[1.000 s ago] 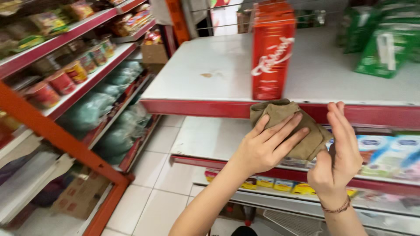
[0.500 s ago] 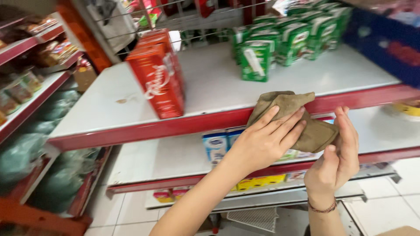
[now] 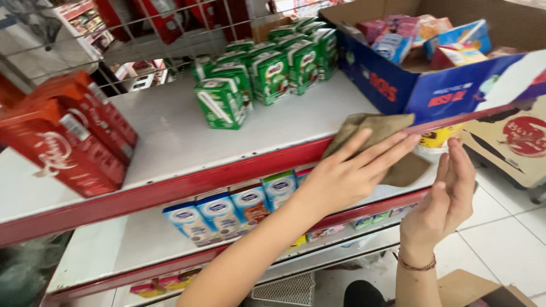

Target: The person scans packaged snacks and milk cartons with a handheld barcode scanner and places them on a store shelf. The person then sprays a cleaning solution on the shelf and wipes it with a cloth. The person continues to scan and place milk cartons on the shelf.

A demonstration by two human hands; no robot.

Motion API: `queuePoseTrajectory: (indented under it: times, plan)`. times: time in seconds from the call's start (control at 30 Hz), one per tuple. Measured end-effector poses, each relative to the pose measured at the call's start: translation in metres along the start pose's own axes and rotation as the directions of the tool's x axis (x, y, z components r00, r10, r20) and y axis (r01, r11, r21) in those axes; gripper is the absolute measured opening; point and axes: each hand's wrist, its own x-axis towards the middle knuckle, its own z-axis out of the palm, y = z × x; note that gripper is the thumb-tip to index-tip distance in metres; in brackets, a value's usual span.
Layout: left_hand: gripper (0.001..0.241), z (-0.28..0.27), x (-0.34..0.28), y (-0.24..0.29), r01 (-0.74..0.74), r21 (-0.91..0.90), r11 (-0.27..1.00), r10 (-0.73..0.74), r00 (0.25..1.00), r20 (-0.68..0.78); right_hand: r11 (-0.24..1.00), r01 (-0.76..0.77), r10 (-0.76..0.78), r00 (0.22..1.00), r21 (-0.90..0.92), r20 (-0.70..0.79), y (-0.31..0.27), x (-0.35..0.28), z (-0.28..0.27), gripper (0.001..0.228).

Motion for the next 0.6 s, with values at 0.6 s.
queuePoseTrajectory:
  times: [0.6]
  plan:
    - [0.046,0.087,-0.010,0.042,-0.078,0.385,0.920,0.116,0.990,-0.076,0.966,0.101,-0.103,0.995,-0.239,0.006,0.059,0.001,-0.082,0.044]
